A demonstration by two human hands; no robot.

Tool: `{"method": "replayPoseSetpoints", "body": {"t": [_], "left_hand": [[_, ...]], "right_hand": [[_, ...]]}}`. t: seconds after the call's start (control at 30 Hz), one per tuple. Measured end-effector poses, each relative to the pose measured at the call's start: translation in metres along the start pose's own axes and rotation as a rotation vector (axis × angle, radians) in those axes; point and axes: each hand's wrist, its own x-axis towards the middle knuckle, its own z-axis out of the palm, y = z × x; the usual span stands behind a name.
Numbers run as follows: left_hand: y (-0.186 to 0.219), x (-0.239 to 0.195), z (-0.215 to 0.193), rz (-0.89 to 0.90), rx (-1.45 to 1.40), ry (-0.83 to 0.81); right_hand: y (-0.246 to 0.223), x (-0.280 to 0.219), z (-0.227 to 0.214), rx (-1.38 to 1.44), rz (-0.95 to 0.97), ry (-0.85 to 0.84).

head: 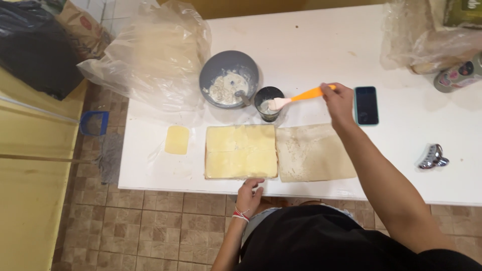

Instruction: The person spreads a white liquid onto flat sheets of dough using an orange silicone brush. They then place rectangular slices of yellow cheese onto the dough sheets, layering them carefully. The process involves repeatedly brushing the liquid and arranging the cheese slices on the workspace.

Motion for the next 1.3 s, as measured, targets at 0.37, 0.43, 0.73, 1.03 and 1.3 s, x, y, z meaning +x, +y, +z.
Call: {"method": "replayPoseSetpoints", "body": {"t": [0.37, 0.43, 0.73, 1.03, 1.3], "left_hand": [[0.001, 0.022, 0.010, 0.057, 0.056, -0.141], [0.007, 0.023, 0.014, 0.071, 0.065, -0.165], [0.022, 0.010, 0.009, 0.066, 0.068, -0.204], [0.000, -0.002, 0.002, -0.003, 0.053, -0.167], [0.010, 0.004, -0.004, 0.014, 0.065, -0.170]], "right_hand": [[0.080, -0.154, -0.131, -0.346, 0.024, 0.032], [0.088, -0.144, -0.142, -0.411, -0.047, 0.085], [0.130, -0.135, -0.127, -0.957, -0.712, -0.095], [0.135, -0.195, -0.116, -0.620, -0.569, -0.272], [0.150, -0.116, -0.127, -0.974, -0.680, 0.119]]}}
